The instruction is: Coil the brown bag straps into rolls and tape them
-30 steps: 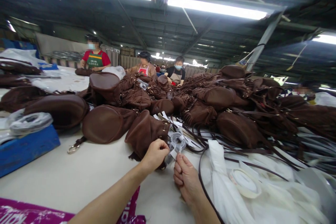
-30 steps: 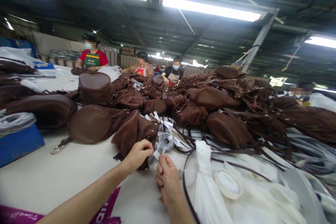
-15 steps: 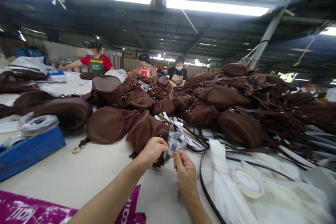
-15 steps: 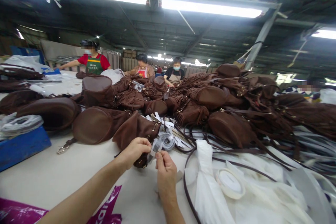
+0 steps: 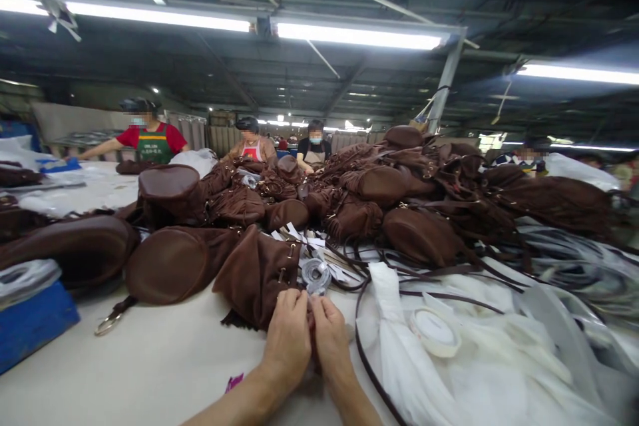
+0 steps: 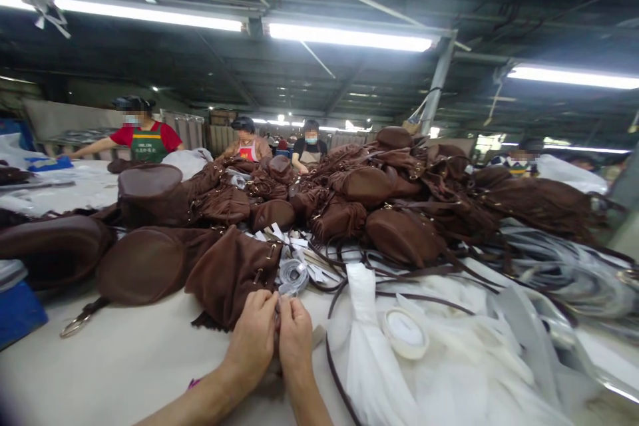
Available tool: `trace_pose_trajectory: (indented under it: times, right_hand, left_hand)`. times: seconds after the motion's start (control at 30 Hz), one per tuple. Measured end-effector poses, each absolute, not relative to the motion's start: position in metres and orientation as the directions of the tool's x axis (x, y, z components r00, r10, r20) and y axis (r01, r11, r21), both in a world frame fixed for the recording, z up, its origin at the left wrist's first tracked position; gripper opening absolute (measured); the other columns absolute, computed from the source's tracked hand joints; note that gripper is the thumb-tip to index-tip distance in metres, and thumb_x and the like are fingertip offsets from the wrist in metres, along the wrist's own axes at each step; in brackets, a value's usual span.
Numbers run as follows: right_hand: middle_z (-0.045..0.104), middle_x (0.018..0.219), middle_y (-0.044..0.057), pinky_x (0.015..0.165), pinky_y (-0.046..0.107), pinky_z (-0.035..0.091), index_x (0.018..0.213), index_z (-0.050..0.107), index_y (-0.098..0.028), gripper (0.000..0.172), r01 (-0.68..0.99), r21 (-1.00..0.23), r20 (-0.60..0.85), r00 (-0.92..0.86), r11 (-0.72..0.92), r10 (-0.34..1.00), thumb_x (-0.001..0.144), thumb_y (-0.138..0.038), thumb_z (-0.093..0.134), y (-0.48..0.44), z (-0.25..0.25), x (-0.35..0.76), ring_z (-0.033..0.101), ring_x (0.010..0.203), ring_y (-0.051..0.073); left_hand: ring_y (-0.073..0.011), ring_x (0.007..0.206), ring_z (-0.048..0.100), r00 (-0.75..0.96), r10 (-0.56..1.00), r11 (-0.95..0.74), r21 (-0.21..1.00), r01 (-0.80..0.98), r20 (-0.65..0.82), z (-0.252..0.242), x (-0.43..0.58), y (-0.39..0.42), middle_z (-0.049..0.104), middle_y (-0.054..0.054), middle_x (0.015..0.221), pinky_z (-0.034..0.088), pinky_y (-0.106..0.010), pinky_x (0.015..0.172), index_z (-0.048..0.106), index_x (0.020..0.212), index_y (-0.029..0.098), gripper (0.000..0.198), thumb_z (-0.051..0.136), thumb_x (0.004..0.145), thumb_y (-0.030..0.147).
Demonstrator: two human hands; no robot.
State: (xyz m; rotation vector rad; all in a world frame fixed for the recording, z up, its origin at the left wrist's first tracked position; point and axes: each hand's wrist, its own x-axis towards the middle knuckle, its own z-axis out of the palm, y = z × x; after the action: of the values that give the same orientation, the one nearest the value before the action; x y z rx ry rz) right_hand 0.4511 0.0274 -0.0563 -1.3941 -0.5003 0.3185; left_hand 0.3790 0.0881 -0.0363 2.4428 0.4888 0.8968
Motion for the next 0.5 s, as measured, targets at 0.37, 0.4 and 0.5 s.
trace_pose_trajectory:
  times: [0.37, 0.4, 0.5]
  right_hand:
    - [0.061, 0.049, 0.001, 0.048, 0.025, 0.031, 0.060, 0.053, -0.021, 0.036, 0.393, -0.883, 0.127, 0.728, -0.259, 0.674, 0.089, -0.038, 0.041, -0.034, -0.022, 0.474, 0.049, 0.044, 0.014]
    - [0.063, 0.054, 0.002, 0.053, 0.026, 0.035, 0.061, 0.054, -0.021, 0.035, 0.492, -0.816, 0.182, 0.717, -0.303, 0.673, 0.090, -0.033, 0.038, -0.042, -0.018, 0.474, 0.055, 0.051, 0.016]
    - [0.070, 0.081, 0.006, 0.073, 0.029, 0.043, 0.080, 0.063, -0.021, 0.028, 0.700, -0.627, 0.282, 0.614, -0.343, 0.737, 0.088, -0.020, 0.036, -0.065, -0.010, 0.465, 0.064, 0.081, 0.021]
  left_hand:
    - [-0.0229, 0.093, 0.057, 0.887, 0.337, -0.797, 0.597, 0.091, 0.314, -0.004, 0.370, 0.112, 0.065, -0.008, 0.099, 0.041, -0.031, 0.083, 0.061, 0.099, 0.016, 0.028, 0.051, 0.073, 0.016]
    - [-0.0255, 0.099, 0.055, 0.895, 0.315, -0.839, 0.534, 0.107, 0.315, -0.007, 0.373, 0.106, 0.064, -0.009, 0.107, 0.039, -0.034, 0.086, 0.059, 0.108, 0.016, 0.037, 0.056, 0.071, 0.018]
    - [-0.0300, 0.105, 0.051, 0.891, 0.314, -0.909, 0.375, 0.183, 0.328, -0.015, 0.378, 0.092, 0.061, -0.012, 0.115, 0.036, -0.040, 0.091, 0.056, 0.115, 0.017, 0.043, 0.059, 0.073, 0.021]
